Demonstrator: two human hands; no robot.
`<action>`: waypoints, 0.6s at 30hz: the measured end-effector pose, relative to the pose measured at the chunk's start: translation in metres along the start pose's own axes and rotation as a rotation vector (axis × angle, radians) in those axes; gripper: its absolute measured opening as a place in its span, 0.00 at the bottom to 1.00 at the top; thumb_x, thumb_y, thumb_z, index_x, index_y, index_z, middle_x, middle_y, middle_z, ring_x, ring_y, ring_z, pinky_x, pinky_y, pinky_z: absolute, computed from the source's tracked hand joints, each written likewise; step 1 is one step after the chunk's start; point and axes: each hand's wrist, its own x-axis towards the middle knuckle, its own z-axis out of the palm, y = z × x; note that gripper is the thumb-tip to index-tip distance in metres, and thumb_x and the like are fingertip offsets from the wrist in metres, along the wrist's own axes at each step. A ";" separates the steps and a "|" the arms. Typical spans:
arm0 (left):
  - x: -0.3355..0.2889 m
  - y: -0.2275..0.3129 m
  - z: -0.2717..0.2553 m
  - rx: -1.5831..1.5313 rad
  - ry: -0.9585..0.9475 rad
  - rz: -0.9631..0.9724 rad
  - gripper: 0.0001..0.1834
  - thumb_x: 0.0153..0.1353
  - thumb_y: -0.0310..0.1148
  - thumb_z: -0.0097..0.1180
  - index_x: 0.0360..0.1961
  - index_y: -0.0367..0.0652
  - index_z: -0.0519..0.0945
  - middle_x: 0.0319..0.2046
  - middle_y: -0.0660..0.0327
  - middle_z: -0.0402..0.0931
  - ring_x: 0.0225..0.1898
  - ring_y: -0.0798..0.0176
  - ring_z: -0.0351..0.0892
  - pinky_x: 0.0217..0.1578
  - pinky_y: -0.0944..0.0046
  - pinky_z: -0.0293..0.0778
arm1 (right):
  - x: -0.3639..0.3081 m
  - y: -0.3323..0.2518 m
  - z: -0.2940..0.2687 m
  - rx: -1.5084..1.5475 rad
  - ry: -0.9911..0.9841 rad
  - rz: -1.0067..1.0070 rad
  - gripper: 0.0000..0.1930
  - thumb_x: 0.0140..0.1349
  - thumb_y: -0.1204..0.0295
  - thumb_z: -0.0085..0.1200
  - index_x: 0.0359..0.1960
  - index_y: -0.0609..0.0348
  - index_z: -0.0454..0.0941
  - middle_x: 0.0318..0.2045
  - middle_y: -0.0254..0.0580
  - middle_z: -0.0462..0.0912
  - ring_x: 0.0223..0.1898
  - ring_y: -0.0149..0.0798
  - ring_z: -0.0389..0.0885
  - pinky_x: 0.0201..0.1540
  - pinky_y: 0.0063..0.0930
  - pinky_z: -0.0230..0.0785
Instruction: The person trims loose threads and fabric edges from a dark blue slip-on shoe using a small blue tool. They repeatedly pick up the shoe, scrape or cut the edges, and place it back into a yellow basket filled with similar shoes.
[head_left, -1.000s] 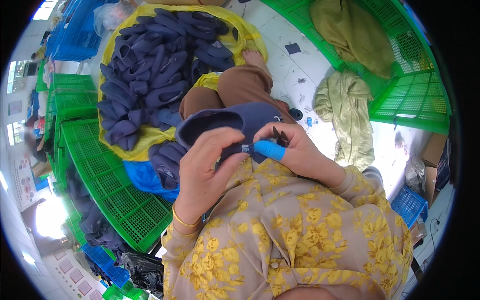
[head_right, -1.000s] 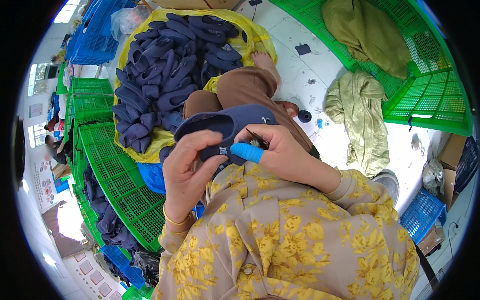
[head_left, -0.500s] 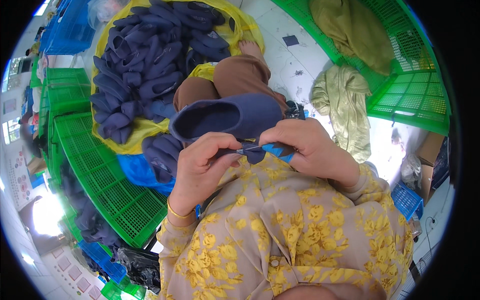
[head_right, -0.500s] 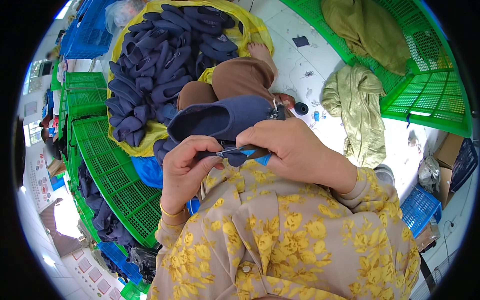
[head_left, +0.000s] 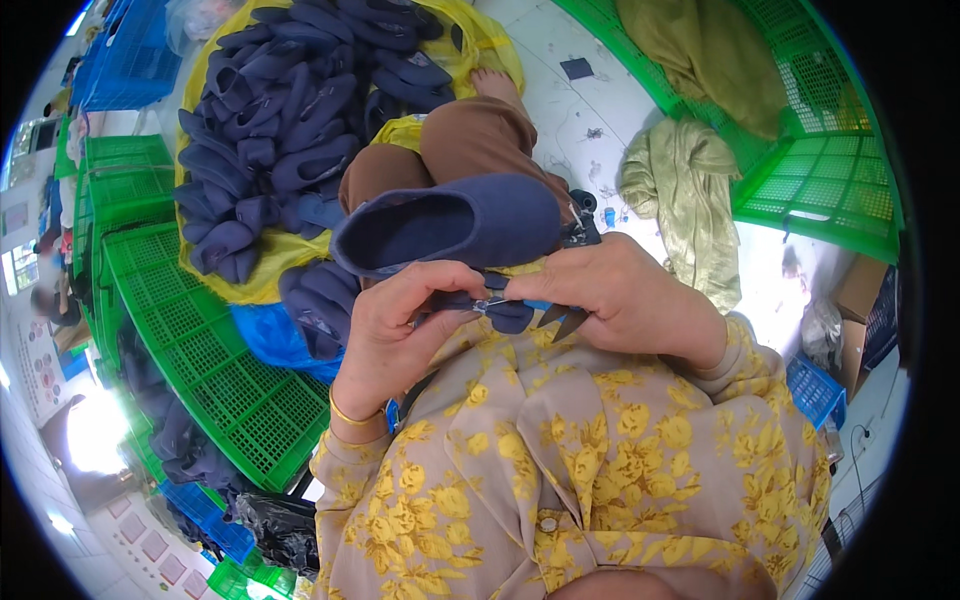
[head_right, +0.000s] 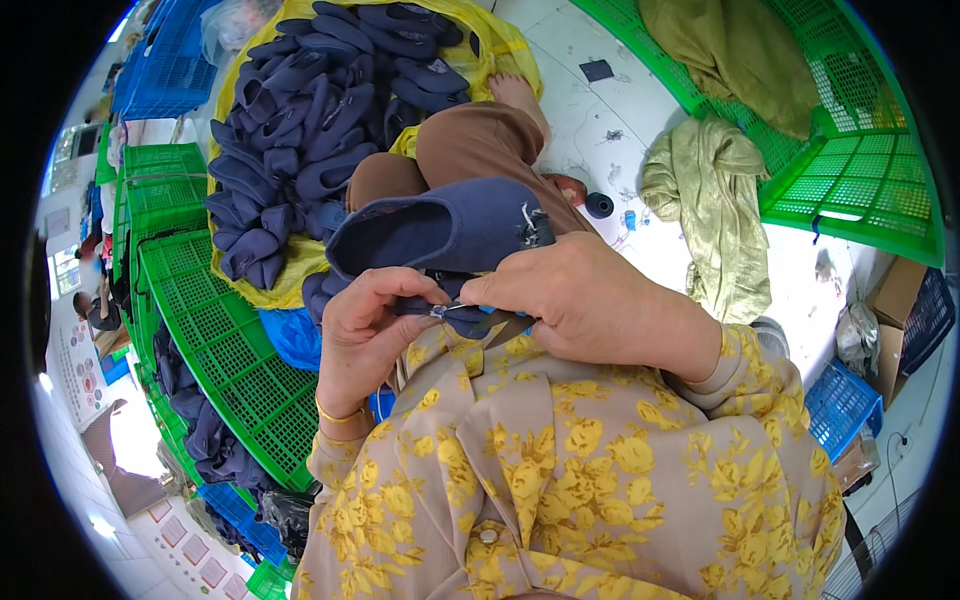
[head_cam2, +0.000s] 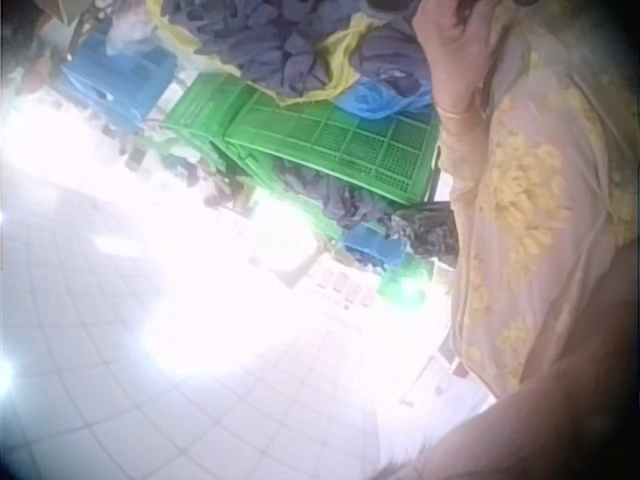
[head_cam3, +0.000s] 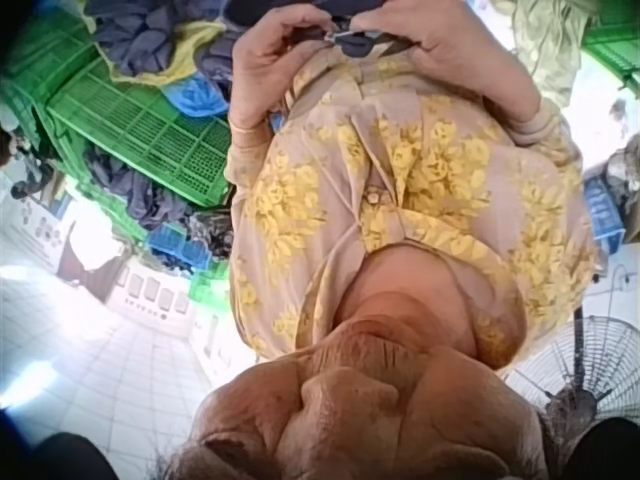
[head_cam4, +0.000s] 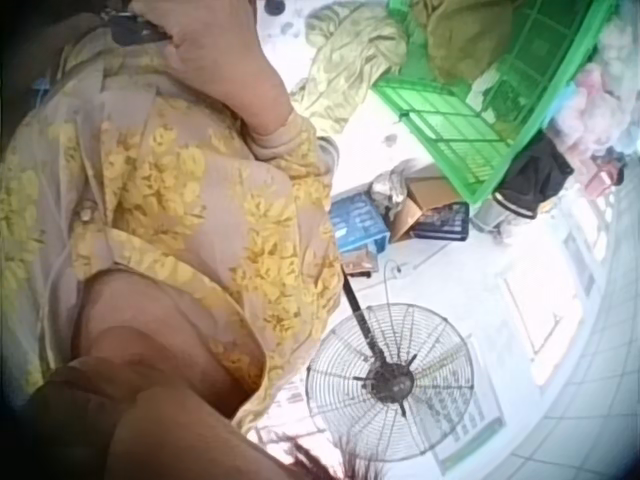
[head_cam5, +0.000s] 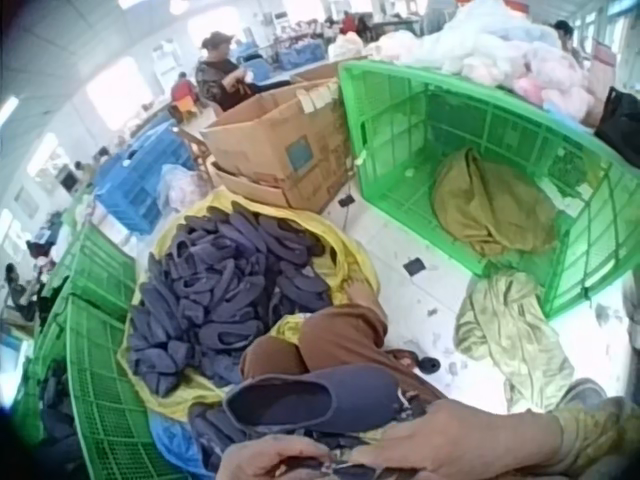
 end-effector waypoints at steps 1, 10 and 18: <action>0.000 0.000 0.000 -0.003 0.001 -0.006 0.18 0.55 0.09 0.55 0.47 0.32 0.75 0.43 0.56 0.78 0.47 0.66 0.78 0.50 0.67 0.75 | 0.000 0.000 0.000 0.003 0.000 -0.002 0.26 0.42 0.83 0.55 0.48 0.56 0.81 0.31 0.41 0.82 0.31 0.46 0.82 0.29 0.34 0.73; 0.003 0.004 -0.004 0.069 -0.095 0.013 0.15 0.55 0.11 0.58 0.45 0.31 0.77 0.42 0.57 0.78 0.45 0.66 0.79 0.47 0.69 0.76 | 0.008 -0.019 -0.018 -0.188 -0.230 -0.016 0.20 0.49 0.77 0.55 0.47 0.54 0.79 0.30 0.38 0.81 0.32 0.44 0.82 0.29 0.34 0.71; 0.001 0.001 -0.001 -0.055 -0.135 -0.101 0.13 0.57 0.14 0.59 0.44 0.32 0.78 0.41 0.59 0.79 0.43 0.68 0.80 0.46 0.70 0.76 | 0.008 -0.012 -0.012 -0.069 -0.277 -0.026 0.20 0.50 0.78 0.54 0.47 0.51 0.79 0.29 0.37 0.81 0.32 0.44 0.82 0.30 0.35 0.71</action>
